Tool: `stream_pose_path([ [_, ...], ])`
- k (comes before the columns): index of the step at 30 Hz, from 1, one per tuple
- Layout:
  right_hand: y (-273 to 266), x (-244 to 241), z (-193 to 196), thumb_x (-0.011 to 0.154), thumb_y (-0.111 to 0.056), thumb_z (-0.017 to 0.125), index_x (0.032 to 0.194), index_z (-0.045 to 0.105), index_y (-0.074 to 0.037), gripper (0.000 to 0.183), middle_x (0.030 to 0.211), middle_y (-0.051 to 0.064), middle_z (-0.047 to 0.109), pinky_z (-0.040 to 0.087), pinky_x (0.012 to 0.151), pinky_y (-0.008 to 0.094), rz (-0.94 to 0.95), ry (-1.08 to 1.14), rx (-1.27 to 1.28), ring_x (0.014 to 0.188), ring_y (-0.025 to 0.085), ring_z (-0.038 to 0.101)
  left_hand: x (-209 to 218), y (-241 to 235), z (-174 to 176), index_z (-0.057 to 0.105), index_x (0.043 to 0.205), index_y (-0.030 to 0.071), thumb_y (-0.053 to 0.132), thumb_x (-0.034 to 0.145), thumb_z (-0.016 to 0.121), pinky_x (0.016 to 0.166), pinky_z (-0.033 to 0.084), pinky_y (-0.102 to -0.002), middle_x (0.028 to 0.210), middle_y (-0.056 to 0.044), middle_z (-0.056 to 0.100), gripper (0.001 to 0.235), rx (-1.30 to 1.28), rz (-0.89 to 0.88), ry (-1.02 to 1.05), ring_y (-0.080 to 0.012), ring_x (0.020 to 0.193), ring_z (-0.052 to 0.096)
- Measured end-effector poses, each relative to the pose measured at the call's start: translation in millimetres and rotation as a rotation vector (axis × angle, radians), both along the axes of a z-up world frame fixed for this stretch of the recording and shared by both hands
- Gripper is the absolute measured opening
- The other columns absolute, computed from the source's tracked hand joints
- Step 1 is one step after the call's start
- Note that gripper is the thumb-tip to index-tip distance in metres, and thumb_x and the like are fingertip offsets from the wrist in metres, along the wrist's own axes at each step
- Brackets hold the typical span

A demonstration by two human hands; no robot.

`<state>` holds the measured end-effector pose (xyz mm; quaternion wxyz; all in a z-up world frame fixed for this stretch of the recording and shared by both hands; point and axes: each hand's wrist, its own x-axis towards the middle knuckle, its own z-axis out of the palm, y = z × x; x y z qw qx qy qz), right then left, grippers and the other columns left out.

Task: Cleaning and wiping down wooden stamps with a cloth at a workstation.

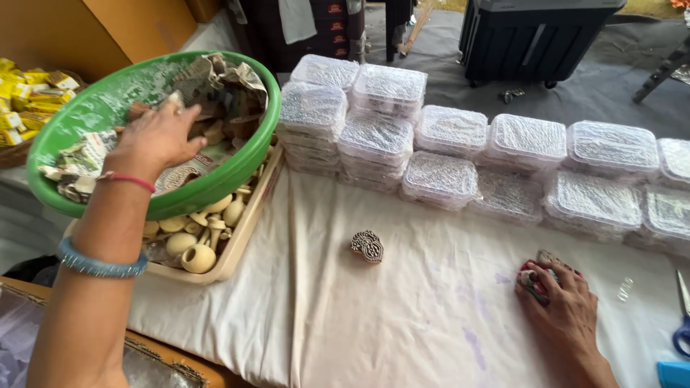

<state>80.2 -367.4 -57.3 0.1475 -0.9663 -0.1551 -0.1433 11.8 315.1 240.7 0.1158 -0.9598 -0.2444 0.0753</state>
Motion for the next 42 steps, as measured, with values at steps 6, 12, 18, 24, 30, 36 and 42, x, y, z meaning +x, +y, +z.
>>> stream_pose_path([
  [6, -6, 6, -9, 0.08, -0.055, 0.071, 0.132, 0.068, -0.03, 0.058, 0.145, 0.002, 0.059, 0.042, 0.106, 0.05, -0.028, 0.064, -0.051, 0.136, 0.031, 0.052, 25, 157, -144, 0.067, 0.137, 0.007, 0.066, 0.093, 0.063, 0.108, 0.052, -0.046, 0.136, -0.024, 0.07, 0.073, -0.292, 0.057, 0.312, -0.0394, 0.125, 0.067],
  [12, -6, 4, -10, 0.08, -0.053, 0.07, 0.134, 0.067, -0.031, 0.059, 0.146, 0.001, 0.059, 0.042, 0.107, 0.049, -0.037, 0.056, -0.034, 0.139, 0.03, 0.051, -2, 81, -81, 0.07, 0.137, 0.026, 0.069, 0.09, 0.055, 0.105, 0.05, -0.046, 0.129, -0.011, 0.072, 0.066, -0.447, 0.028, 0.202, -0.0327, 0.12, 0.065],
  [18, -4, 3, -8, 0.081, -0.053, 0.07, 0.132, 0.068, -0.032, 0.056, 0.145, 0.001, 0.06, 0.042, 0.108, 0.049, -0.039, 0.037, -0.02, 0.139, 0.031, 0.052, -6, 40, -56, 0.063, 0.137, 0.018, 0.054, 0.077, 0.073, 0.095, 0.06, -0.044, 0.129, -0.007, 0.067, 0.071, -0.762, 0.024, 0.121, -0.0273, 0.115, 0.07],
  [24, -4, 4, -8, 0.08, -0.054, 0.07, 0.131, 0.069, -0.031, 0.056, 0.144, 0.0, 0.062, 0.044, 0.108, 0.048, -0.045, 0.036, -0.02, 0.138, 0.031, 0.053, 0, 75, -85, 0.069, 0.126, 0.009, 0.037, 0.07, 0.081, 0.097, 0.056, -0.04, 0.117, -0.013, 0.077, 0.064, -0.557, -0.29, 0.078, -0.0274, 0.109, 0.074],
  [30, -2, 1, 0, 0.081, -0.053, 0.07, 0.132, 0.069, -0.029, 0.056, 0.143, 0.002, 0.062, 0.044, 0.108, 0.049, 0.003, 0.007, 0.002, 0.138, 0.032, 0.052, -13, 50, -66, 0.067, 0.128, 0.007, 0.032, 0.09, 0.069, 0.096, 0.058, -0.042, 0.112, -0.017, 0.078, 0.046, -0.525, -0.102, -0.113, -0.0313, 0.105, 0.075],
  [36, -7, 5, -6, 0.08, -0.054, 0.071, 0.131, 0.069, -0.029, 0.056, 0.144, 0.002, 0.061, 0.043, 0.106, 0.049, 0.014, 0.029, -0.002, 0.139, 0.031, 0.052, 1, 62, -88, 0.064, 0.133, 0.013, 0.026, 0.076, 0.077, 0.101, 0.053, -0.041, 0.126, -0.013, 0.072, 0.06, -0.646, -0.184, 0.072, -0.0273, 0.115, 0.07],
  [42, -9, 10, -12, 0.079, -0.058, 0.071, 0.132, 0.067, -0.031, 0.06, 0.144, 0.002, 0.058, 0.043, 0.104, 0.05, -0.024, 0.073, -0.081, 0.137, 0.031, 0.05, -12, 29, -60, 0.066, 0.115, 0.002, 0.026, 0.072, 0.083, 0.099, 0.053, -0.043, 0.118, -0.018, 0.07, 0.053, -0.472, -0.201, -0.11, -0.0328, 0.113, 0.065],
])
